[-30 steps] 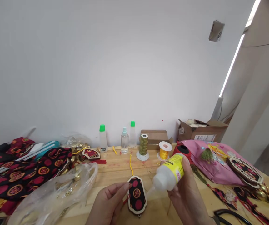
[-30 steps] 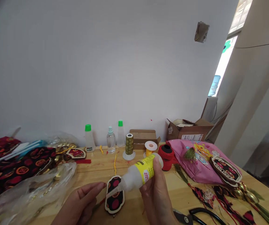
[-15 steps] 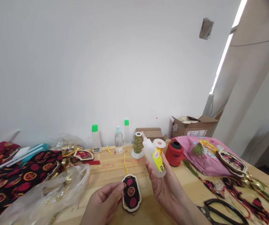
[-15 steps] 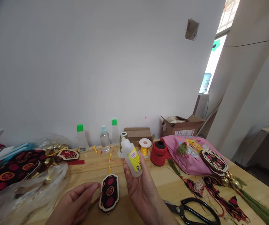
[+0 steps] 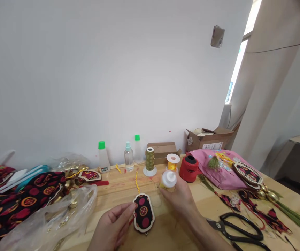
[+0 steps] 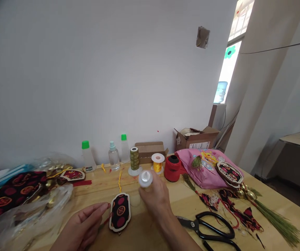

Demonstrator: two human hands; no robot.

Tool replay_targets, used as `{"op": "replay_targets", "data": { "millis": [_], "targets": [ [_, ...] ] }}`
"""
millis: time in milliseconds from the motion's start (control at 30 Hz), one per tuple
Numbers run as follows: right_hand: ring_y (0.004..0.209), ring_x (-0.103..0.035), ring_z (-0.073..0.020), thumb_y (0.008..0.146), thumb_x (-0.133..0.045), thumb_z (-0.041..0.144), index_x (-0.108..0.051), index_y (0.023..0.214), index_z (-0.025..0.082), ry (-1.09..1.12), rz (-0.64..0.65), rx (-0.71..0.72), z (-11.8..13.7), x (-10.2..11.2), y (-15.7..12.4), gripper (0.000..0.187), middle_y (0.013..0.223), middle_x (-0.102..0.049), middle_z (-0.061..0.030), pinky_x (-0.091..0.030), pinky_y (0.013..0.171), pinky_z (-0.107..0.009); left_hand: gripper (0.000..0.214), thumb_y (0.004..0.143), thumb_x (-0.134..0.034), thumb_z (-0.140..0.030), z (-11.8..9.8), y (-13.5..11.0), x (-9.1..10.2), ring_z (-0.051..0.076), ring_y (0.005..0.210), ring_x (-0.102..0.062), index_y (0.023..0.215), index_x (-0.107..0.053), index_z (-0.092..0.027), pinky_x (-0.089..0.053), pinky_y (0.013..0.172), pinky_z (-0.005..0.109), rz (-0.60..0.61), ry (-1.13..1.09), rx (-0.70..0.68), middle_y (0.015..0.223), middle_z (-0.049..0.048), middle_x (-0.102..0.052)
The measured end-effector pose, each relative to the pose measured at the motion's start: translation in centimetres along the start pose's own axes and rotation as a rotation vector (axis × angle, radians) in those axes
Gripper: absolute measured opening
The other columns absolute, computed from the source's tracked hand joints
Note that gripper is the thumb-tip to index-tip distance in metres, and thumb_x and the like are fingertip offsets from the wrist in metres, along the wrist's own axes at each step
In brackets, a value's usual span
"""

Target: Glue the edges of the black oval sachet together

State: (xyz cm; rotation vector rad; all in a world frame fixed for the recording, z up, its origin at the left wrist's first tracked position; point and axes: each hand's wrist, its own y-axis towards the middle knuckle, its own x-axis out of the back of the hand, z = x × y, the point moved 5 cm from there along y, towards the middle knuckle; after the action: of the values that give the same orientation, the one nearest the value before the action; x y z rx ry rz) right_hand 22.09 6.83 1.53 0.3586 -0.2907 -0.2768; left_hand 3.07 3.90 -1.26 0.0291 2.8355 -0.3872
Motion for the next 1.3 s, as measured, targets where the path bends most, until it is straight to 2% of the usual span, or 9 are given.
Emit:
{"op": "replay_targets", "data": {
  "millis": [100, 233, 367, 467, 533, 600, 733, 933, 1300],
  "targets": [
    [0.066, -0.053, -0.0192, 0.057, -0.059, 0.014, -0.056, 0.077, 0.021, -0.249, -0.012, -0.009, -2.0, -0.2, 0.2, 0.021, 0.070, -0.059, -0.0003, -0.036, 0.059, -0.029, 0.038, 0.043, -0.076, -0.045, 0.1, -0.1, 0.0, -0.002, 0.033, -0.011, 0.061, -0.068, -0.013, -0.005, 0.034, 0.012, -0.009, 0.041, -0.006, 0.033, -0.0126, -0.027],
    [0.069, -0.052, -0.0196, 0.056, -0.063, 0.017, -0.055, 0.083, 0.020, -0.241, 0.009, -0.038, -2.8, -0.1, 0.6, 0.028, 0.072, -0.059, -0.0009, -0.037, 0.061, -0.029, 0.038, 0.042, -0.076, -0.045, 0.0, -0.1, -0.1, -0.002, 0.033, -0.012, 0.060, -0.067, -0.013, -0.005, 0.034, 0.012, -0.018, 0.056, -0.004, 0.032, -0.0125, -0.027],
    [0.079, -0.050, -0.0188, 0.058, -0.069, 0.029, -0.047, 0.104, 0.020, -0.133, -0.121, -0.006, -0.8, 1.3, 0.5, 0.052, 0.095, -0.054, -0.0051, -0.037, 0.071, -0.030, 0.042, 0.042, -0.075, -0.048, -0.2, 0.1, 0.3, -0.001, 0.032, -0.012, 0.061, -0.066, -0.012, -0.007, 0.033, 0.013, -0.051, 0.049, -0.047, 0.032, -0.0130, -0.026],
    [0.067, -0.045, -0.0143, 0.071, -0.060, 0.027, -0.048, 0.095, 0.020, -0.063, -0.303, 0.175, 2.1, 2.2, -0.9, 0.028, 0.080, -0.050, -0.0010, -0.037, 0.063, -0.026, 0.041, 0.042, -0.075, -0.047, -0.5, 0.1, 0.5, -0.001, 0.031, -0.012, 0.061, -0.066, -0.012, -0.008, 0.033, 0.013, -0.092, 0.035, -0.076, 0.032, -0.0136, -0.025],
    [0.061, -0.043, -0.0131, 0.075, -0.055, 0.021, -0.052, 0.079, 0.020, -0.072, -0.222, 0.342, 3.9, 1.3, -1.9, 0.006, 0.068, -0.048, 0.0010, -0.035, 0.058, -0.025, 0.037, 0.043, -0.075, -0.044, -0.7, -0.1, 0.6, 0.000, 0.031, -0.014, 0.060, -0.065, -0.013, -0.010, 0.032, 0.013, -0.120, 0.040, -0.103, 0.032, -0.0128, -0.027],
    [0.062, -0.046, -0.0132, 0.076, -0.054, 0.017, -0.056, 0.071, 0.019, -0.079, -0.019, 0.423, 4.8, -0.5, -2.8, 0.006, 0.065, -0.051, 0.0001, -0.036, 0.057, -0.025, 0.033, 0.044, -0.075, -0.042, -0.7, -0.2, 0.6, 0.002, 0.031, -0.017, 0.059, -0.066, -0.014, -0.012, 0.030, 0.015, -0.136, 0.062, -0.128, 0.032, -0.0113, -0.030],
    [0.066, -0.053, -0.0141, 0.074, -0.057, 0.016, -0.066, 0.074, 0.019, -0.005, 0.224, 0.330, 4.5, -3.4, -3.8, 0.010, 0.067, -0.057, -0.0022, -0.040, 0.058, -0.025, 0.028, 0.048, -0.074, -0.039, -0.3, -0.1, 0.6, 0.004, 0.030, -0.023, 0.062, -0.069, -0.017, -0.017, 0.028, 0.017, -0.125, 0.124, -0.153, 0.030, -0.0097, -0.036],
    [0.065, -0.054, -0.0140, 0.072, -0.059, 0.016, -0.069, 0.074, 0.019, 0.030, 0.213, 0.279, 4.1, -3.6, -4.0, 0.010, 0.066, -0.058, -0.0025, -0.042, 0.059, -0.025, 0.025, 0.052, -0.073, -0.038, -0.2, -0.1, -0.1, 0.015, 0.057, -0.057, 0.066, -0.070, -0.018, -0.045, 0.051, 0.020, -0.043, 0.152, -0.172, 0.051, -0.0008, -0.063],
    [0.063, -0.053, -0.0142, 0.073, -0.057, 0.018, -0.068, 0.072, 0.019, -0.020, 0.175, 0.344, 4.2, -3.7, -4.2, 0.011, 0.064, -0.058, -0.0028, -0.041, 0.058, -0.025, 0.023, 0.052, -0.073, -0.039, -0.6, -0.4, -0.5, 0.017, 0.061, -0.059, 0.064, -0.071, -0.019, -0.047, 0.058, 0.022, -0.032, 0.217, -0.201, 0.058, 0.0005, -0.068]
  ]
}}
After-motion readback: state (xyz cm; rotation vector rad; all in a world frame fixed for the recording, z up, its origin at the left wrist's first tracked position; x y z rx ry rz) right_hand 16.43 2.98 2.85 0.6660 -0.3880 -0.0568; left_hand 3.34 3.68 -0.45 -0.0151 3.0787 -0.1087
